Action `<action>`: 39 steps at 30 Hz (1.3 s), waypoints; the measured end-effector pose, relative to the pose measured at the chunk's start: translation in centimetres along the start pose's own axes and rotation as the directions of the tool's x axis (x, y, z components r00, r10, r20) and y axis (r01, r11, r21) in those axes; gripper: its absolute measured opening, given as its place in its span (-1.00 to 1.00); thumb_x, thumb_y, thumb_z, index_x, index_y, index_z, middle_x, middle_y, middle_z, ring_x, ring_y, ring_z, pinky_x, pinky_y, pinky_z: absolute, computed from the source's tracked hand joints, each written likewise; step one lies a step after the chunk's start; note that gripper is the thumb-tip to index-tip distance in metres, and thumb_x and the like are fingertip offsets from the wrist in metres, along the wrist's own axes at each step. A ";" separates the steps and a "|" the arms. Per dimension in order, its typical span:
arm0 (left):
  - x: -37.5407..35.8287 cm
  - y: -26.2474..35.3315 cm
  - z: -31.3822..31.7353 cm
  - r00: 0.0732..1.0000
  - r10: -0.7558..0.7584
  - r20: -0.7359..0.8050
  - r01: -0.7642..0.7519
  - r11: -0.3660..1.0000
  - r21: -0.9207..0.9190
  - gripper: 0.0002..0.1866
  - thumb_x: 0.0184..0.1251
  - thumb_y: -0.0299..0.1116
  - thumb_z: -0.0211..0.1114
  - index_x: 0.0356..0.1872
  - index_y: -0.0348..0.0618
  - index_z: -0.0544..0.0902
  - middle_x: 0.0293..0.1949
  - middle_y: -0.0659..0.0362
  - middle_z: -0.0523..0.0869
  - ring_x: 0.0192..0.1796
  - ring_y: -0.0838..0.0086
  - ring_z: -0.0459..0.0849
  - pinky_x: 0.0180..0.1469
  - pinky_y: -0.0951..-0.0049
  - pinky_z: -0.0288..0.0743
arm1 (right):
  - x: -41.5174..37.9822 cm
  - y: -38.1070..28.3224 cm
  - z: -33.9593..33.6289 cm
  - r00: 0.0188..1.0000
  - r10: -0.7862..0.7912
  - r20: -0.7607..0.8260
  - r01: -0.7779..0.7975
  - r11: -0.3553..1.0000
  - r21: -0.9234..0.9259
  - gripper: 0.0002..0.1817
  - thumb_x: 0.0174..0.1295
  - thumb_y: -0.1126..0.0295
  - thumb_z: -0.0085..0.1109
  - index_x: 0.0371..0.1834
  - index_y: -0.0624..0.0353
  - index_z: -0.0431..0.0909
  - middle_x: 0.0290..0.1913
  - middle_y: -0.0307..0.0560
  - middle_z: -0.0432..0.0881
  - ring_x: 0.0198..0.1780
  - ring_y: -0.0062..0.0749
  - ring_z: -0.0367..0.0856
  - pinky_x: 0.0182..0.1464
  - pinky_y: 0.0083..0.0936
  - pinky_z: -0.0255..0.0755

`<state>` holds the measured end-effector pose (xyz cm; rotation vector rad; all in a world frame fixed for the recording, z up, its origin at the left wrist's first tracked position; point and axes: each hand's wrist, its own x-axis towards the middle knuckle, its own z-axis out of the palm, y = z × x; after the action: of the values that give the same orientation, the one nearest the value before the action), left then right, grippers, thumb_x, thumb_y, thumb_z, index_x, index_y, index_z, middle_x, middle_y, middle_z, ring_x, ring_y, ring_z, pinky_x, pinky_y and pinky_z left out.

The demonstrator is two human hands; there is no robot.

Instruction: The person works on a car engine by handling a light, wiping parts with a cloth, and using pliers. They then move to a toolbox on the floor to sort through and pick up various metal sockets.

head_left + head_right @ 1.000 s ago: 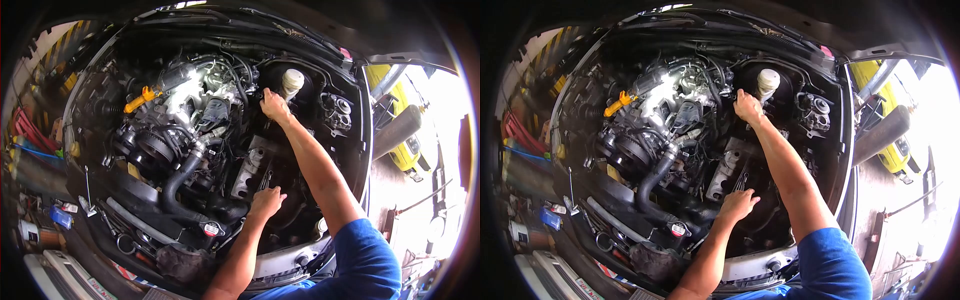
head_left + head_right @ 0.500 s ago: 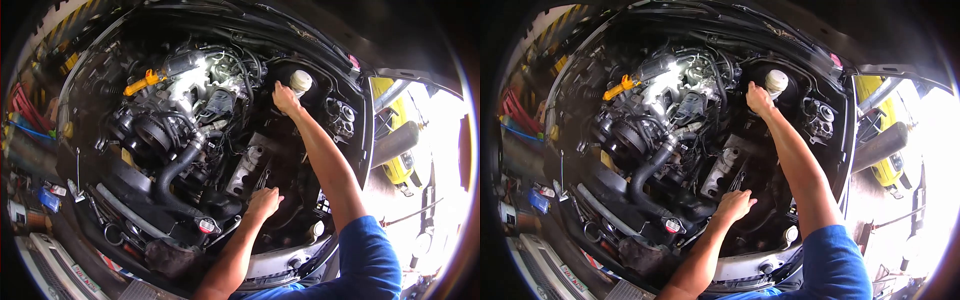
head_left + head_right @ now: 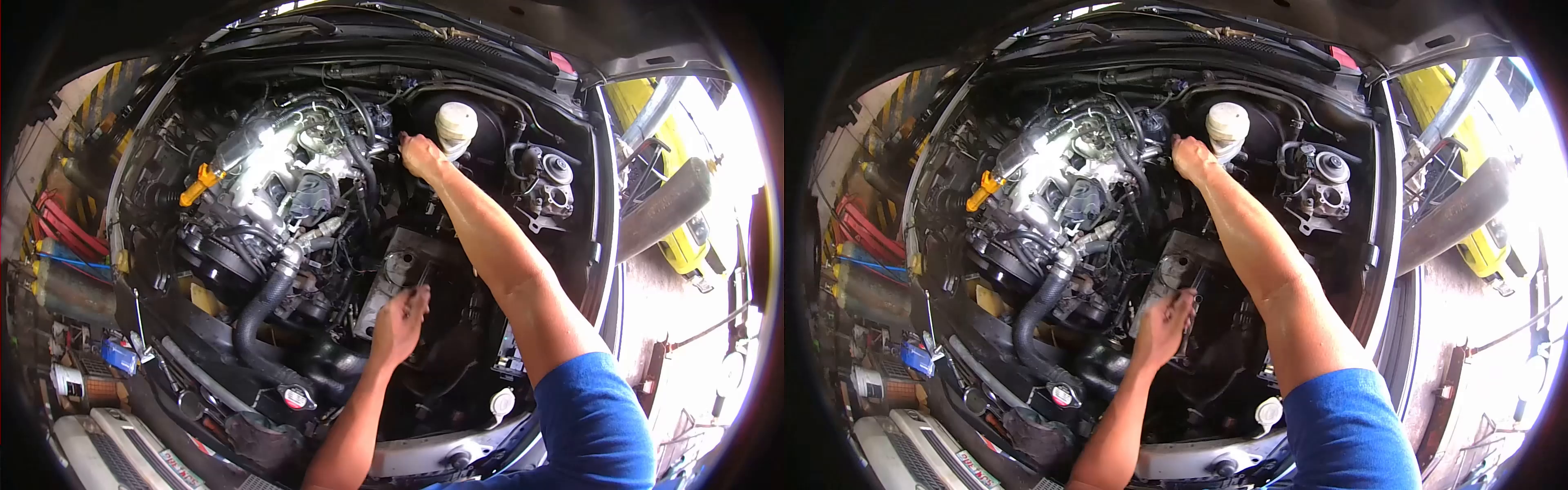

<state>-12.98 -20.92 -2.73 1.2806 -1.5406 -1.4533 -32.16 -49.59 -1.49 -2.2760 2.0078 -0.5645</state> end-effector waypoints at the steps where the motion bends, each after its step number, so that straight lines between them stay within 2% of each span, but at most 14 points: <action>1: 1.1 0.8 0.5 0.996 0.024 -0.086 -0.022 0.999 0.031 -0.56 0.63 -0.06 0.15 -0.14 -0.32 0.70 -0.50 0.11 0.66 -0.40 0.47 0.66 -0.32 0.37 0.48 | 0.0 -0.2 -0.2 1.000 0.021 0.007 -0.021 1.000 0.014 -0.61 0.54 0.37 -0.21 -0.03 0.36 0.66 -0.14 0.41 0.73 -0.06 0.26 0.76 0.01 0.00 0.66; 2: 2.6 2.8 0.3 0.994 0.045 -0.098 -0.034 0.994 0.105 -0.53 0.64 -0.04 0.12 -0.24 -0.32 0.68 -0.50 0.06 0.67 -0.41 0.36 0.68 -0.30 0.30 0.49 | -0.3 -0.3 -0.4 0.999 0.044 0.015 -0.044 0.999 0.031 -0.59 0.55 0.35 -0.23 -0.01 0.36 0.66 -0.13 0.42 0.73 -0.05 0.27 0.76 0.02 0.00 0.66; 4: 8.0 1.1 0.5 0.957 0.189 -0.219 -0.138 0.964 0.228 -0.47 0.64 -0.03 0.06 -0.35 -0.36 0.60 -0.42 -0.26 0.65 -0.26 -0.27 0.64 -0.23 0.01 0.45 | -0.9 -0.5 -0.9 0.998 0.054 0.014 -0.055 0.995 0.078 -0.58 0.56 0.34 -0.24 0.02 0.36 0.65 -0.12 0.42 0.73 -0.03 0.28 0.75 0.03 0.01 0.65; 5: 10.5 1.4 0.3 0.944 0.196 -0.267 -0.127 0.958 0.257 -0.49 0.64 -0.05 0.06 -0.30 -0.40 0.60 -0.37 -0.32 0.64 -0.21 -0.35 0.61 -0.21 -0.03 0.43 | -0.9 -0.6 -1.1 0.998 0.056 0.009 -0.057 0.993 0.100 -0.57 0.56 0.33 -0.25 0.04 0.36 0.64 -0.12 0.42 0.73 -0.02 0.28 0.75 0.04 0.01 0.64; 7: 16.3 -0.4 0.0 0.923 0.200 -0.328 -0.160 0.976 0.146 -0.51 0.61 -0.06 0.09 -0.17 -0.41 0.66 -0.39 -0.27 0.69 -0.23 -0.24 0.69 -0.18 0.02 0.47 | -0.3 -0.3 -0.4 0.998 0.067 0.018 -0.069 0.991 0.111 -0.60 0.55 0.36 -0.23 0.05 0.38 0.63 -0.11 0.41 0.73 -0.02 0.29 0.75 0.04 0.02 0.64; 8: 19.1 -1.6 -0.2 0.927 0.147 -0.344 -0.091 0.980 0.174 -0.55 0.63 -0.12 0.11 -0.10 -0.43 0.67 -0.35 -0.07 0.76 -0.33 0.27 0.68 -0.20 0.20 0.50 | -0.4 -0.4 -0.5 0.999 0.050 0.021 -0.051 0.995 0.082 -0.60 0.55 0.36 -0.22 0.05 0.37 0.64 -0.11 0.41 0.73 -0.02 0.29 0.75 0.04 0.02 0.64; 11: 25.7 -5.0 0.7 0.972 -0.045 -0.232 -0.006 0.977 -0.214 -0.53 0.59 -0.11 0.13 0.12 -0.43 0.62 -0.08 -0.09 0.80 -0.12 0.22 0.73 -0.01 0.20 0.54 | -0.9 -0.3 -0.7 1.000 -0.016 0.020 0.016 1.000 0.019 -0.63 0.51 0.39 -0.17 -0.01 0.37 0.66 -0.14 0.38 0.74 -0.06 0.28 0.76 0.01 0.02 0.65; 13: 26.8 -4.8 1.4 0.962 0.080 -0.261 -0.064 0.995 0.070 -0.53 0.54 -0.16 0.12 0.13 -0.44 0.63 0.08 -0.21 0.73 0.05 0.06 0.72 0.13 0.16 0.52 | -0.8 -0.3 -0.7 0.999 -0.046 0.030 0.045 0.999 0.007 -0.67 0.48 0.40 -0.12 -0.04 0.37 0.65 -0.15 0.36 0.75 -0.08 0.27 0.77 -0.01 0.01 0.66; 16: 32.2 -8.7 1.5 0.969 0.095 -0.229 -0.088 0.995 0.040 -0.50 0.52 -0.17 0.17 0.25 -0.41 0.56 0.24 -0.10 0.65 0.24 0.16 0.62 0.28 0.22 0.44 | -1.2 -0.4 -0.8 0.998 -0.064 -0.006 0.064 0.998 -0.021 -0.72 0.38 0.44 -0.02 -0.06 0.35 0.66 -0.17 0.34 0.75 -0.09 0.27 0.77 -0.03 -0.01 0.67; 20: 32.0 -6.7 2.6 0.991 -0.073 -0.111 0.039 0.958 -0.283 -0.53 0.44 -0.24 0.17 0.19 -0.44 0.60 0.18 -0.08 0.68 0.24 0.22 0.62 0.29 0.21 0.44 | -0.9 0.0 -0.2 0.996 -0.076 -0.047 0.076 0.997 -0.006 -0.74 0.30 0.46 0.04 -0.08 0.37 0.66 -0.19 0.33 0.75 -0.10 0.26 0.78 -0.04 -0.03 0.68; 23: 33.5 -7.6 3.6 0.997 -0.059 -0.052 0.032 0.907 -0.419 -0.51 0.46 -0.21 0.19 0.27 -0.34 0.57 0.20 0.01 0.66 0.24 0.29 0.60 0.29 0.23 0.43 | -0.6 -0.2 -1.0 0.999 -0.053 0.009 0.053 0.999 0.009 -0.74 0.30 0.45 0.05 -0.11 0.38 0.67 -0.16 0.36 0.75 -0.07 0.25 0.78 -0.02 -0.04 0.68; 26: 34.2 -6.8 4.4 0.997 0.078 -0.022 -0.070 0.689 -0.721 -0.48 0.49 -0.11 0.24 0.34 -0.17 0.53 0.24 0.05 0.64 0.27 0.33 0.61 0.31 0.24 0.40 | -0.6 -0.4 -1.0 0.999 -0.040 0.032 0.040 0.999 -0.005 -0.75 0.31 0.46 0.04 -0.14 0.37 0.69 -0.12 0.38 0.74 -0.03 0.24 0.77 0.02 -0.04 0.68; 31: 37.3 -7.3 4.7 0.996 -0.061 0.068 0.091 0.749 -0.656 -0.45 0.49 -0.04 0.30 0.38 -0.04 0.50 0.26 0.10 0.65 0.27 0.34 0.63 0.25 0.19 0.45 | -0.1 -0.3 0.1 1.000 0.010 -0.015 -0.011 0.998 -0.061 -0.74 0.34 0.48 0.01 -0.14 0.31 0.72 -0.12 0.34 0.76 -0.01 0.19 0.78 0.06 -0.06 0.68; 39: 36.4 -5.2 5.5 0.974 -0.214 0.081 0.192 0.573 -0.797 -0.55 0.51 -0.04 0.28 0.32 0.12 0.51 0.18 0.15 0.69 0.16 0.29 0.71 0.01 0.12 0.59 | 0.9 0.3 -0.7 0.982 -0.183 0.042 0.188 0.953 -0.239 -0.79 0.19 0.46 0.18 -0.21 0.29 0.75 -0.20 0.27 0.78 -0.11 0.14 0.80 -0.03 -0.14 0.70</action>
<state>-28.15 -52.79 -14.41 0.8914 -0.5264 -1.9434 -32.54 -50.40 -0.73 -2.6197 1.9631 -0.3188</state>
